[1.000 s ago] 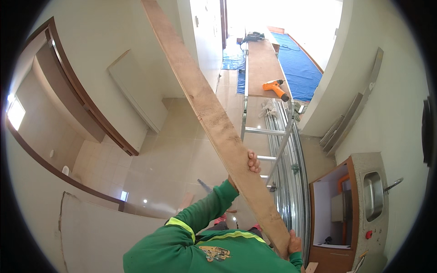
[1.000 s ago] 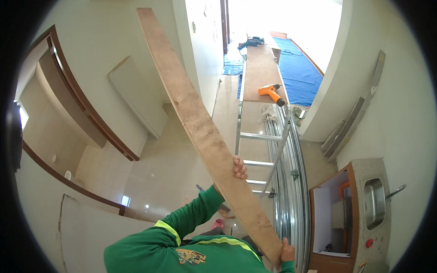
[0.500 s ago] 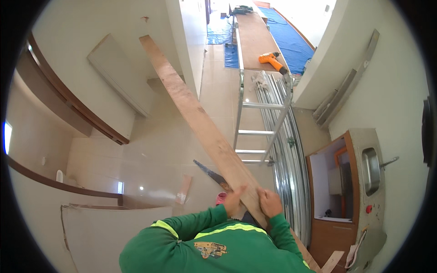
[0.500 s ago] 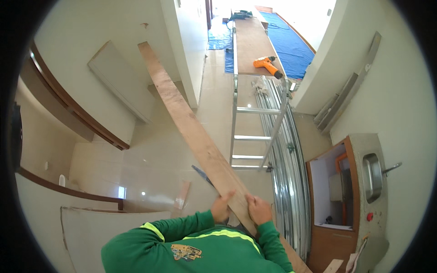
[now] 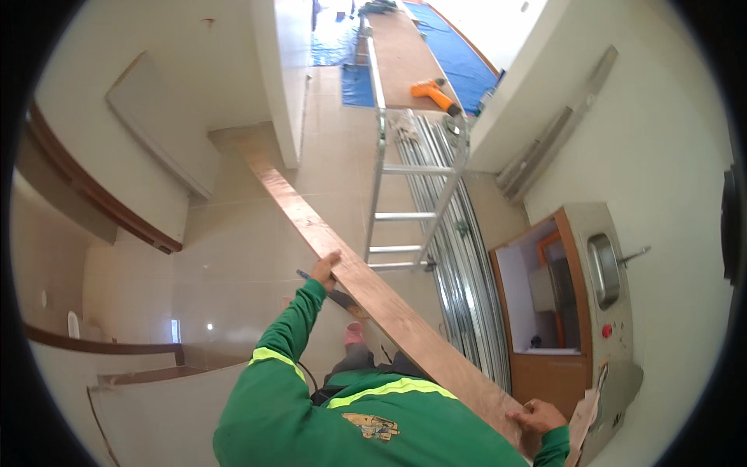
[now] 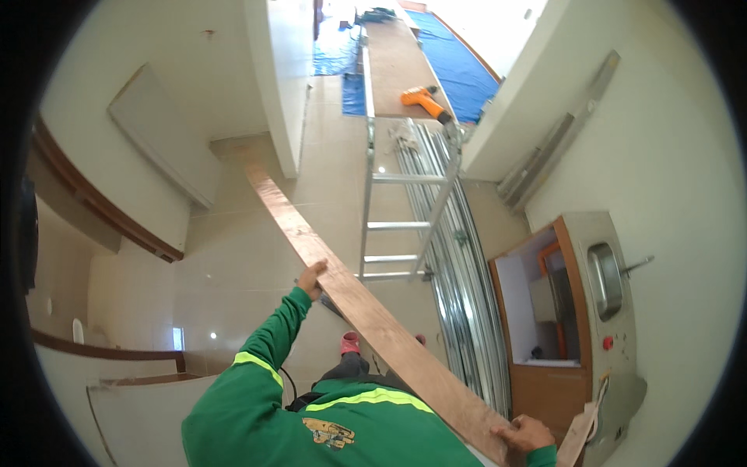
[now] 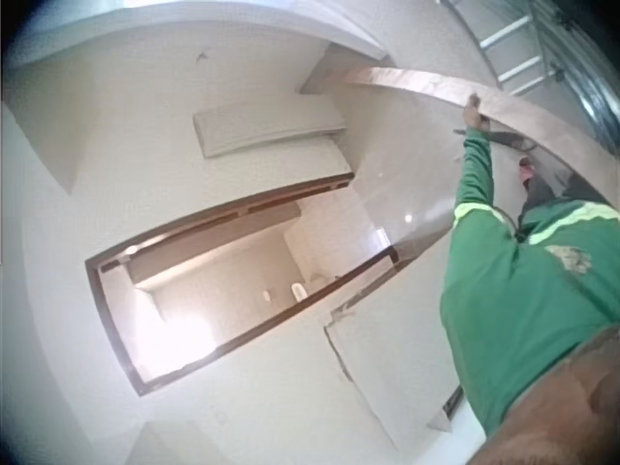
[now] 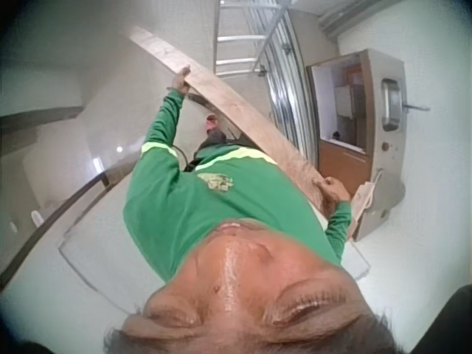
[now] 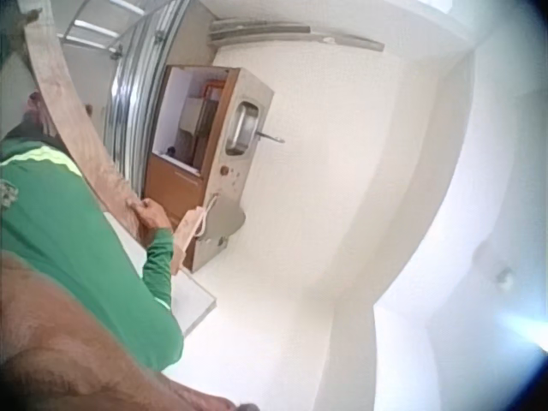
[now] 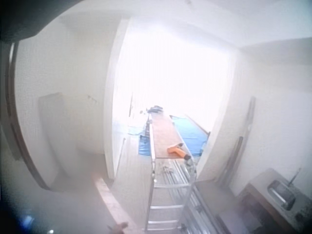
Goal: The person uses a hand saw to cut a large white board, then carries the cut piece to another room. They pick up a wooden plank and use a cordless drill to drive screws into it.
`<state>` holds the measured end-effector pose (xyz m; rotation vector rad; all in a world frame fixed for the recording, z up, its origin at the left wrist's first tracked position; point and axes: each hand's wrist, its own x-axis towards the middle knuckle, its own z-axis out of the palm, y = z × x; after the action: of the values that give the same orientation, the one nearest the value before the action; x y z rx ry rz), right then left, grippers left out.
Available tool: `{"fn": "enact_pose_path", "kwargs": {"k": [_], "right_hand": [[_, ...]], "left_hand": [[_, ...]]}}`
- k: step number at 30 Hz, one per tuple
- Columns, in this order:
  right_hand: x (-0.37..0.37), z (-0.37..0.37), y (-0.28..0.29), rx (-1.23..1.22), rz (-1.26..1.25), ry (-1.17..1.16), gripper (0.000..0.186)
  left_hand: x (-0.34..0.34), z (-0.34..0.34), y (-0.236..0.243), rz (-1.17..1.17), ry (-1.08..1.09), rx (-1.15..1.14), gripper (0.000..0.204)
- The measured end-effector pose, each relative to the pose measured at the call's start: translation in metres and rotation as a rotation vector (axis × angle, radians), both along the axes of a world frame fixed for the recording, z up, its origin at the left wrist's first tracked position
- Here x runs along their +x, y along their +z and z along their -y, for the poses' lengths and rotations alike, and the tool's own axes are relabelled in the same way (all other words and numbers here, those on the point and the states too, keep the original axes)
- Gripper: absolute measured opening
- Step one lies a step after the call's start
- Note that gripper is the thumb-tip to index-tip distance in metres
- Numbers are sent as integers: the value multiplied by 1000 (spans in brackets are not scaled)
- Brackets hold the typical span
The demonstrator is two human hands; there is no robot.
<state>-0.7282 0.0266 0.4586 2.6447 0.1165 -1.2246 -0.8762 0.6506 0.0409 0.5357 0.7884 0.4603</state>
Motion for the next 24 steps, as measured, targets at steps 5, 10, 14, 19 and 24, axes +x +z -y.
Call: {"fn": "enact_pose_path", "kwargs": {"k": [5, 10, 14, 19, 24], "right_hand": [[-11, -30, -2, 254, 129, 19, 78], [-20, -96, -51, 380, 262, 228, 80], [-3, -118, -65, 399, 227, 267, 88], [25, -128, -93, 536, 267, 381, 85], [50, -163, -108, 589, 246, 380, 76]], "left_hand": [[-10, -31, -44, 215, 198, -295, 51], [-23, -5, -60, -28, 249, -130, 68], [-38, -12, -112, -1053, 189, 482, 94], [17, 80, 70, -571, -98, 1122, 71], [72, 212, 295, 270, -664, 1375, 51]]}}
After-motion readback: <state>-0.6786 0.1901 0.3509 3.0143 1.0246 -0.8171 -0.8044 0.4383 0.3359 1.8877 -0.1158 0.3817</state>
